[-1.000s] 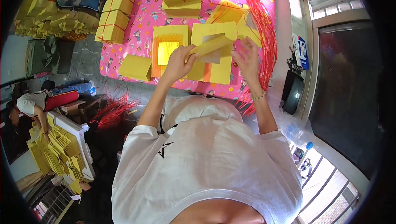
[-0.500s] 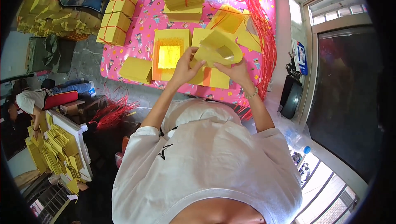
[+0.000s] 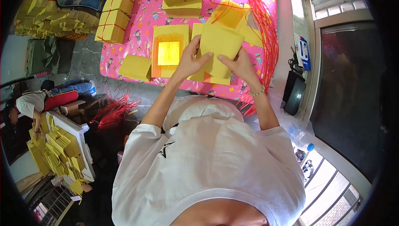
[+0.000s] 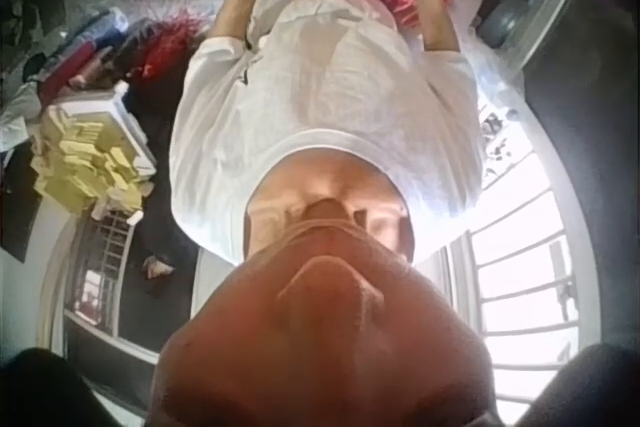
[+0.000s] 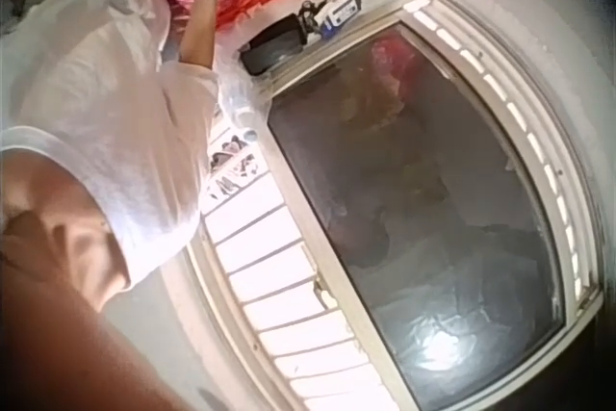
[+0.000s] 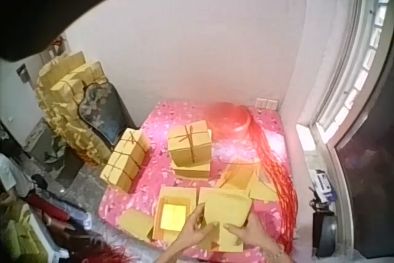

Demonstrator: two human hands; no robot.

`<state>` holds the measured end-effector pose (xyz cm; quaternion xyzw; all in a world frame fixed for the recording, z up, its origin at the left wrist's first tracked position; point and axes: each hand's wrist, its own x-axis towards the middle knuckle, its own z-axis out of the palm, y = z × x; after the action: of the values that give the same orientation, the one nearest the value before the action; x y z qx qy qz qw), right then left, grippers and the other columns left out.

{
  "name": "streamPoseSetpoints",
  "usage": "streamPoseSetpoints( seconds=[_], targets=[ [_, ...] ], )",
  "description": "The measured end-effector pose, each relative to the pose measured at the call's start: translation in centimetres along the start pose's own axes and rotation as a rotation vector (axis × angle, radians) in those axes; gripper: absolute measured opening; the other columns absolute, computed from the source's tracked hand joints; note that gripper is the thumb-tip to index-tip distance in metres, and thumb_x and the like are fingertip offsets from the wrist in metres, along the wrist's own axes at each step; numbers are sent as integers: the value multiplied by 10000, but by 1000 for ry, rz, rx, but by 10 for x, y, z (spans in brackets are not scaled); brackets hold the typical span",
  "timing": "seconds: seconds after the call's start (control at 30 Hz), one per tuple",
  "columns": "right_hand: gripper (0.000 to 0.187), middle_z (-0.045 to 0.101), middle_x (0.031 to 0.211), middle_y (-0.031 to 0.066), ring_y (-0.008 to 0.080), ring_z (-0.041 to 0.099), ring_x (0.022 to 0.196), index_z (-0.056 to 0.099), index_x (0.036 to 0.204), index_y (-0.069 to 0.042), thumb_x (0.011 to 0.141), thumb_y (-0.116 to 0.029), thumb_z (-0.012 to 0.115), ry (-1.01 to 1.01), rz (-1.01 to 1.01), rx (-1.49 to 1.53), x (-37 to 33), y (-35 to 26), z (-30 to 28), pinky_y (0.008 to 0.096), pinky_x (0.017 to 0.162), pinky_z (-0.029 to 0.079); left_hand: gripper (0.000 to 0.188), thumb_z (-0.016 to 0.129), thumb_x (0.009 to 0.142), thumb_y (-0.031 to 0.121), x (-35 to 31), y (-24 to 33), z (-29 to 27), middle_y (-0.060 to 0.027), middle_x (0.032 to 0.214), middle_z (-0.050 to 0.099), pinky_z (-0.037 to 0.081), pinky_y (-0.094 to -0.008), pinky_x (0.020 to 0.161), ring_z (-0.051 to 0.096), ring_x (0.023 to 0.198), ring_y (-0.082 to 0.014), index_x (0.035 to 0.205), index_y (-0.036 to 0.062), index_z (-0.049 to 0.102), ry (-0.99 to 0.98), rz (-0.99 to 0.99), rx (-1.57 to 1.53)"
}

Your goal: Sorting and stacking sheets of joss paper into bundles for ritual use.

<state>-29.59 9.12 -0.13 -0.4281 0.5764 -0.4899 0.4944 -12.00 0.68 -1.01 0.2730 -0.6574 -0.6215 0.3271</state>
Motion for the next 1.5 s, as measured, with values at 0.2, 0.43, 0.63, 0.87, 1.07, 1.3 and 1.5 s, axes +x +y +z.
streamPoseSetpoints(
  seconds=[0.2, 0.43, 0.63, 0.87, 1.07, 1.3, 1.5],
  targets=[
    [429, 616, 1097, 103, 141, 599, 990, 495, 1207, 30, 836, -106, 664, 58, 26, 170, -2, -21, 1, 282, 821, 497, 369, 508, 961, 201, 13, 36, -5, -65, 1168, 580, 431, -279, 910, 544, 1060, -142, 1270, 9, 446, -46, -472, -337],
    [442, 604, 1120, 94, 132, 595, 988, 464, 1249, 19, 875, -147, 633, 36, 104, 277, -3, -20, -1, 274, 826, 495, 542, 507, 959, 210, 13, 30, 2, -140, 1284, 490, 416, -284, 944, 497, 1150, -177, 1397, -29, 295, 65, -559, -420],
    [449, 595, 1140, 80, 127, 586, 1012, 447, 1267, 9, 881, -128, 631, -11, 86, 272, -4, -20, -1, 279, 849, 491, 534, 505, 948, 160, 15, 32, 0, -145, 1286, 489, 419, -291, 948, 496, 1156, -186, 1398, -25, 287, -3, -525, -448],
    [487, 564, 1186, 87, 144, 553, 1076, 416, 1288, 5, 863, -73, 640, 6, 36, 173, -6, -19, 1, 300, 903, 468, 394, 479, 953, 113, 9, 42, 8, -93, 1233, 540, 405, -294, 956, 498, 1142, -162, 1319, 6, 383, -11, -425, -414],
    [541, 533, 1211, 93, 157, 523, 1116, 366, 1315, 1, 847, -22, 636, 50, -71, 126, -16, -19, 6, 311, 939, 445, 382, 469, 948, 75, 0, 41, 16, -89, 1227, 527, 369, -287, 976, 477, 1154, -140, 1307, -8, 369, 23, -220, -397],
    [556, 521, 1213, 92, 157, 520, 1119, 345, 1330, -12, 853, -24, 630, 39, -83, 141, -21, -27, 7, 306, 935, 448, 446, 511, 929, 45, -5, 42, 27, -101, 1268, 498, 355, -291, 996, 454, 1183, -151, 1337, -17, 342, 74, -97, -352],
    [501, 534, 1188, 87, 153, 526, 1103, 380, 1304, -3, 874, -72, 627, 54, -71, 159, -18, -26, 6, 299, 907, 461, 424, 521, 922, 40, -5, 48, 27, -96, 1224, 536, 382, -285, 969, 488, 1143, -146, 1319, -18, 382, 86, -92, -339]
  ],
)
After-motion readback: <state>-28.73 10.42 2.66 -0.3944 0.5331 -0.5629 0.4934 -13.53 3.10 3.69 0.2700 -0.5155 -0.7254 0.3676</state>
